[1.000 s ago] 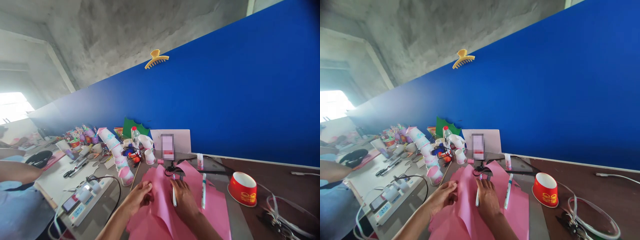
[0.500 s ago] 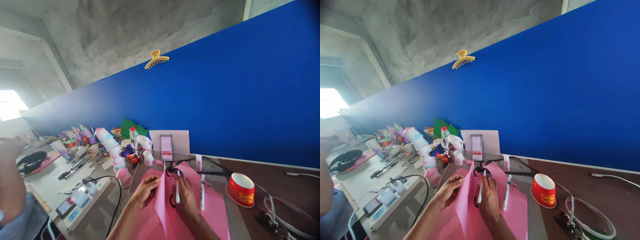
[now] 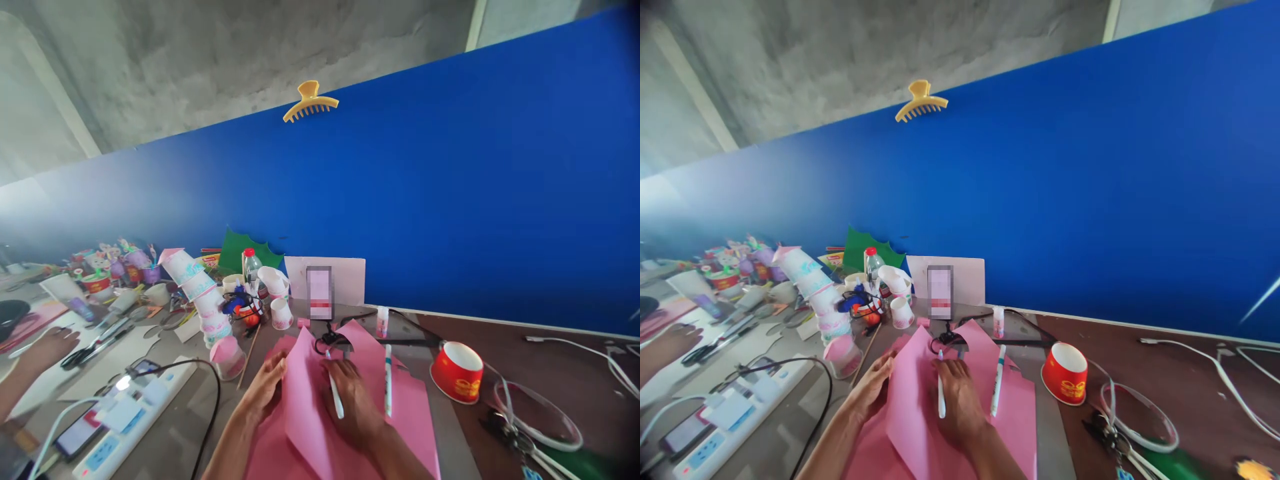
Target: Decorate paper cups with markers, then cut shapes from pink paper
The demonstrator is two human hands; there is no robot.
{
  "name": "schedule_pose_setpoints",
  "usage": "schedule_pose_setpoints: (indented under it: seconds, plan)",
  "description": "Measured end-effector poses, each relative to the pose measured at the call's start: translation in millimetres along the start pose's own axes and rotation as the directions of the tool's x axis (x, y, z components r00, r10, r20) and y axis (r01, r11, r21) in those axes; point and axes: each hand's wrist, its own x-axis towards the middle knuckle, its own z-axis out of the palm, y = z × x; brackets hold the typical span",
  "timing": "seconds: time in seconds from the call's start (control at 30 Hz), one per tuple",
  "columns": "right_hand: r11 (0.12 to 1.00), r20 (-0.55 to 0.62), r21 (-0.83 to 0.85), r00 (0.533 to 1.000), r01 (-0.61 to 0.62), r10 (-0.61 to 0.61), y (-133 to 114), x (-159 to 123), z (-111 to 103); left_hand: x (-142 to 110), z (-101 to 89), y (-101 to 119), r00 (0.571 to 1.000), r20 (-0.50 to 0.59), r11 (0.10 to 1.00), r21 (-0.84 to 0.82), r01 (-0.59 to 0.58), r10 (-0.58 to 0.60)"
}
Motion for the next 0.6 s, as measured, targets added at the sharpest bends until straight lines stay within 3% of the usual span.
schedule_pose_setpoints:
  seconds: [0.13,0.2,0.27,0.4,0.6]
  plan:
    - [0.997,0.116,-0.075,0.993,-0.002,0.011,-4,1,-6,-1,0.8,2,0.984,0.177,0.991,0.136,0.002,-0.026]
    - [0.995,0.145,-0.103,0.989,0.015,0.000,-3,0,-7,-2,0.7,5,0.979,0.200,0.983,0.181,0.003,-0.040]
    - [0.992,0.137,-0.121,0.991,0.022,-0.005,-1,0,-6,-2,-0.5,6,0.985,0.170,0.977,0.214,0.004,-0.041]
    - [0.993,-0.001,-0.112,0.999,0.036,-0.036,6,-2,-2,2,-5.7,5,0.998,0.062,0.928,0.371,-0.022,-0.001]
    - [0.990,-0.137,-0.139,0.990,0.012,-0.031,28,9,-15,10,-14.1,-1,0.982,-0.050,0.807,0.579,-0.119,0.181]
